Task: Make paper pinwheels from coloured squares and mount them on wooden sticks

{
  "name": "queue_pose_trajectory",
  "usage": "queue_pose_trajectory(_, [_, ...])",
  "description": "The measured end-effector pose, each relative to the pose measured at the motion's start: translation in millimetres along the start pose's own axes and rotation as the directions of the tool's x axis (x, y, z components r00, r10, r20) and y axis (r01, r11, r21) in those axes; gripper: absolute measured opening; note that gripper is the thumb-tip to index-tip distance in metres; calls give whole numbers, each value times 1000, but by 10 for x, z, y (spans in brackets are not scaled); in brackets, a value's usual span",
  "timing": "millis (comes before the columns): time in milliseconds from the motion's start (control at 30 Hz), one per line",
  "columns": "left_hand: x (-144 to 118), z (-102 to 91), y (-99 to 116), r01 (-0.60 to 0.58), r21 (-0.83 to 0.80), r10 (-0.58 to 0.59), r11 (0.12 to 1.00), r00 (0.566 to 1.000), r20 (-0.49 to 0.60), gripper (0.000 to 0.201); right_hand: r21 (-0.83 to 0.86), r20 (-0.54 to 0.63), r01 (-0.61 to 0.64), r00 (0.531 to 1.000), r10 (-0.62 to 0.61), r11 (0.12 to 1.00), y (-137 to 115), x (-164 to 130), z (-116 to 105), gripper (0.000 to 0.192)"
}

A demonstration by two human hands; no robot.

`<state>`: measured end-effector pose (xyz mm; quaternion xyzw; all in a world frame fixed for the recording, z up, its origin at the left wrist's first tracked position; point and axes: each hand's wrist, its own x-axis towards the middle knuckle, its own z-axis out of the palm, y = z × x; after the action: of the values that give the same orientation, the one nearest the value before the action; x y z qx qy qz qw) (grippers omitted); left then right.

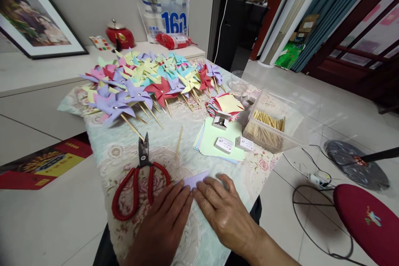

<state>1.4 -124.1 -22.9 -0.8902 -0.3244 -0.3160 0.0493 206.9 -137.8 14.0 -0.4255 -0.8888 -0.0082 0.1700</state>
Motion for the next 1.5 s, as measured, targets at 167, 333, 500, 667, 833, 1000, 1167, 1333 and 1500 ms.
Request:
queue_pose_trajectory(167, [-50,14,32,43,-40,-41,998,998,53,34,-89,40,-4,999,7,996,6,-59,-90,37])
queue_pose_trajectory(333, [-54,33,57,52,-31,-51,998,998,32,36,-109,-13,-87,996,86,990,89,-58,-81,33])
queue_pose_trajectory(500, [-54,9,79,85,-40,-84,996,996,25,34,-93,-18,46,999,-48,995,76,66,-82,33])
queue_pose_trajectory(667, [-56,9,80,96,-35,-95,995,995,22,34,-112,-82,-93,993,84,989,72,139,-191,30])
queue_pose_trajectory(833, [-57,14,80,82,-40,-80,996,996,49,36,16,-99,-197,975,198,980,66,225,-166,31])
queue_pose_trajectory(1000, [-59,17,89,73,-58,-72,996,997,25,36,172,138,-300,950,279,938,102,404,-78,38])
queue_pose_trajectory(1167, [-73,3,85,66,-86,-70,994,997,-41,32,234,305,-408,892,332,882,213,508,-160,27])
queue_pose_trajectory(1333, [-136,-114,18,159,-142,-174,977,980,-94,37,392,320,-472,875,364,790,283,450,-216,26])
queue_pose_trajectory(1500, [-186,-194,43,389,-364,-411,846,912,19,41,639,340,-520,852,399,567,287,446,-223,21])
